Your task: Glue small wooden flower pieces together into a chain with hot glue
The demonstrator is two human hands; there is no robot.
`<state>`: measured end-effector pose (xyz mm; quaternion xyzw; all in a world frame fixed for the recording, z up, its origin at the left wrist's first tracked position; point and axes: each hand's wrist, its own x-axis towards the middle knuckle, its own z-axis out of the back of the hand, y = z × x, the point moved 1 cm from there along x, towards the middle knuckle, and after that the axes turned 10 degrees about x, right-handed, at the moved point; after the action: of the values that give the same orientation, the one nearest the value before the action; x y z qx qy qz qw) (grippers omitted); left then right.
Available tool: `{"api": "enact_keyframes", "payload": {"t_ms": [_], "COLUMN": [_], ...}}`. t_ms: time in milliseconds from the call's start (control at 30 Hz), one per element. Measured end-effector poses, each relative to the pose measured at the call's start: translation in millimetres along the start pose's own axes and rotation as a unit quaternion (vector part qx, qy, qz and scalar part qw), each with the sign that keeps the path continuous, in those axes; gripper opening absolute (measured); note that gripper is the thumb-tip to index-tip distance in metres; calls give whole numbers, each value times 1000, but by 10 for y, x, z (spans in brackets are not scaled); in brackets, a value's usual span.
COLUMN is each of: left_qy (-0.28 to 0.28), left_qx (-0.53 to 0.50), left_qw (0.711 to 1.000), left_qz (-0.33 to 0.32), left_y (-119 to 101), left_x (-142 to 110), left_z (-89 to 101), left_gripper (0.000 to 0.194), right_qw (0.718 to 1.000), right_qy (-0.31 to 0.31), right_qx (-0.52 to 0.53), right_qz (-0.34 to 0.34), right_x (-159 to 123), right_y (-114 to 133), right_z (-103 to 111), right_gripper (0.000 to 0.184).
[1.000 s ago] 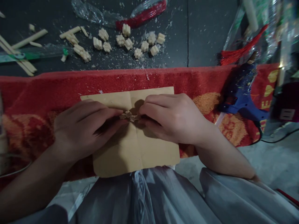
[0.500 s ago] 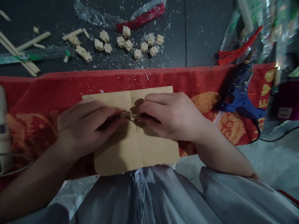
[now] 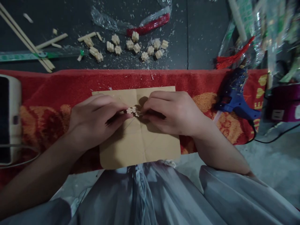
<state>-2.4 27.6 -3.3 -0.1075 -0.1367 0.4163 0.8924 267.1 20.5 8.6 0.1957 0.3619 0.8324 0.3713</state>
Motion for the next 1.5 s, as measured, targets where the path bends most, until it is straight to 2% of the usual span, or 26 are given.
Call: {"api": "enact_keyframes", "payload": {"t_ms": [133, 233, 433, 600, 767, 967, 1133, 1267, 1500], "left_qy": [31, 40, -2, 5, -56, 1, -13, -36, -70], "left_qx": [-6, 17, 41, 52, 48, 36, 29, 17, -16], "left_qw": [999, 998, 999, 999, 997, 999, 999, 999, 997], "left_qz": [27, 48, 35, 11, -13, 30, 26, 31, 30], "left_y": [25, 26, -19, -29, -32, -25, -45, -75, -104], "left_x": [-17, -54, -82, -11, 12, 14, 29, 27, -10], "left_z": [5, 5, 12, -16, -51, -31, -13, -7, 34], "left_gripper": [60, 58, 47, 44, 28, 26, 25, 25, 22], "right_qw": [1000, 1000, 1000, 999, 999, 999, 999, 995, 991], "right_qy": [-3, -12, -5, 0, 16, 8, -25, -71, -95], "right_qx": [3, 14, 20, 31, 25, 24, 8, -18, 3], "right_qz": [1, 13, 1, -9, -22, -27, 17, 67, 93], "right_x": [4, 3, 8, 20, 41, 57, 75, 79, 57], "right_y": [-13, -20, -50, -56, -42, -31, -23, -38, -73], "right_z": [-15, -26, -27, -26, -21, -1, -71, -167, -192], "right_gripper": [24, 23, 19, 18, 18, 14, 33, 31, 34]}}
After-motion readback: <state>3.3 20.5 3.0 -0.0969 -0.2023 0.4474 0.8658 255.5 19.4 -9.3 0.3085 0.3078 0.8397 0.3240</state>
